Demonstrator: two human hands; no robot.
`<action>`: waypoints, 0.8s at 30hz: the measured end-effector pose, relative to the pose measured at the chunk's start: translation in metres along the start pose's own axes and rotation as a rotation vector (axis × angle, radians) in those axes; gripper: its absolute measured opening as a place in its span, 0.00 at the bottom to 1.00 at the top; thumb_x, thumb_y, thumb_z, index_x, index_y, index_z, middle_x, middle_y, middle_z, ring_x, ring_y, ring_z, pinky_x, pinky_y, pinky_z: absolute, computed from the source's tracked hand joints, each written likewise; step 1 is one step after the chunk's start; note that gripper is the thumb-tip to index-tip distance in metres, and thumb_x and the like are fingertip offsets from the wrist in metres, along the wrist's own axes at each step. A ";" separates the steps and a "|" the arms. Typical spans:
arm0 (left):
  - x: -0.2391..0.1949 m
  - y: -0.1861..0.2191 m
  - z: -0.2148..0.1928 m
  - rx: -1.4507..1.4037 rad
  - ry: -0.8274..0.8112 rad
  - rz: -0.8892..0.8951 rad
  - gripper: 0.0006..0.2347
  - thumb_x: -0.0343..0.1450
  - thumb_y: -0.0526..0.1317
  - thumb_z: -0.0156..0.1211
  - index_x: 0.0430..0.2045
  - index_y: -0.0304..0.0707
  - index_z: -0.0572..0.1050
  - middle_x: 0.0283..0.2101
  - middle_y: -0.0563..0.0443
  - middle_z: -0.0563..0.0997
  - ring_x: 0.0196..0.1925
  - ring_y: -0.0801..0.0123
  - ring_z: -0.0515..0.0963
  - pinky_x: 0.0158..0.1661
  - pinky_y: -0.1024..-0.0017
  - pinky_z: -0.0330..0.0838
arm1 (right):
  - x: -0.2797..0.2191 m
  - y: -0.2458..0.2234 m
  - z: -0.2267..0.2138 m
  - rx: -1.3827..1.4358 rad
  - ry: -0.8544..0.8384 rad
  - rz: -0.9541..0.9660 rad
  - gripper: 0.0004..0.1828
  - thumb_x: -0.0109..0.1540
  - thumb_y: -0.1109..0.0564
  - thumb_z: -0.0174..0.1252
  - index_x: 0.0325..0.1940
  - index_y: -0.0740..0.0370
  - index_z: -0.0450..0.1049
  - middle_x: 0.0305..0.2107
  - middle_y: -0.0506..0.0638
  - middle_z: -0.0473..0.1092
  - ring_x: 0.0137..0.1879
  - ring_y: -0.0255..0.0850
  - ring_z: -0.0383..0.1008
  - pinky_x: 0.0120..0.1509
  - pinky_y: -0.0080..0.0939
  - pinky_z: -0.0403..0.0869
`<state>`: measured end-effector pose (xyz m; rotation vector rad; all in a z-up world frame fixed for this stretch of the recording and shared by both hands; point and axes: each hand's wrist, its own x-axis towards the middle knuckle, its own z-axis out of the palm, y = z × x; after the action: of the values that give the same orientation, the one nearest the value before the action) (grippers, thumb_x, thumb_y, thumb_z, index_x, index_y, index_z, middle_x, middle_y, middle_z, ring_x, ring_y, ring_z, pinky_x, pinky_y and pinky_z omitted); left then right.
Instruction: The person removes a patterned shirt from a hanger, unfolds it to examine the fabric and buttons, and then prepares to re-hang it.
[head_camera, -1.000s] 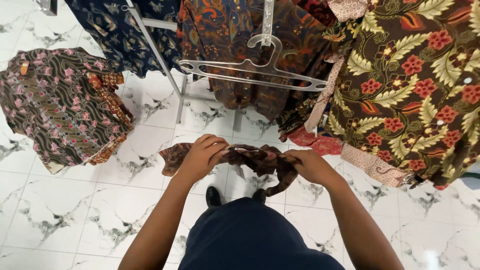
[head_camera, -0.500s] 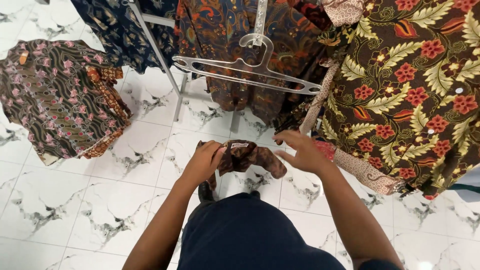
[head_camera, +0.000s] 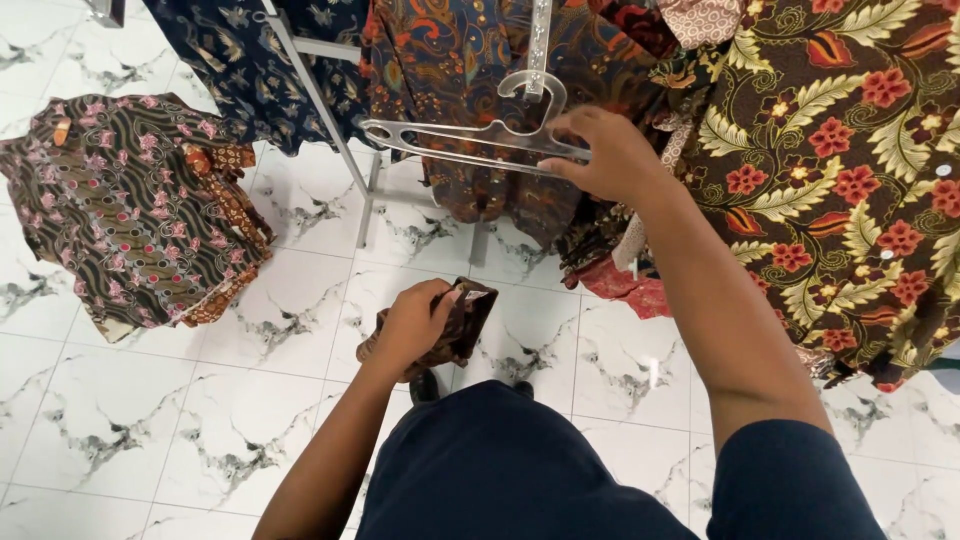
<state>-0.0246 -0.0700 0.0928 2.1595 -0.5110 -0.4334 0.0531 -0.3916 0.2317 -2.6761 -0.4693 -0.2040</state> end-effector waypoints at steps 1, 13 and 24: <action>-0.002 0.004 -0.004 -0.033 -0.030 -0.079 0.13 0.80 0.44 0.48 0.43 0.35 0.78 0.41 0.40 0.82 0.49 0.56 0.82 0.51 0.60 0.78 | 0.005 -0.011 -0.005 0.072 -0.119 0.131 0.26 0.65 0.50 0.65 0.60 0.71 0.74 0.48 0.65 0.74 0.57 0.59 0.75 0.64 0.59 0.71; -0.002 0.007 -0.014 0.004 -0.157 -0.104 0.13 0.78 0.42 0.52 0.48 0.31 0.78 0.44 0.35 0.83 0.51 0.49 0.82 0.53 0.57 0.77 | 0.009 -0.014 -0.010 0.386 -0.049 0.247 0.10 0.72 0.58 0.55 0.49 0.60 0.82 0.24 0.52 0.76 0.32 0.43 0.77 0.47 0.47 0.74; 0.014 0.004 -0.025 -0.097 -0.075 -0.100 0.13 0.78 0.43 0.52 0.47 0.37 0.80 0.46 0.36 0.83 0.53 0.47 0.81 0.54 0.55 0.75 | -0.093 0.035 0.041 0.259 -0.050 0.491 0.16 0.68 0.41 0.60 0.46 0.53 0.83 0.21 0.58 0.73 0.32 0.48 0.74 0.42 0.48 0.71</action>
<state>-0.0013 -0.0627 0.1081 2.0877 -0.4158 -0.5839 -0.0186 -0.4321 0.1619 -2.4526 0.1477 0.0653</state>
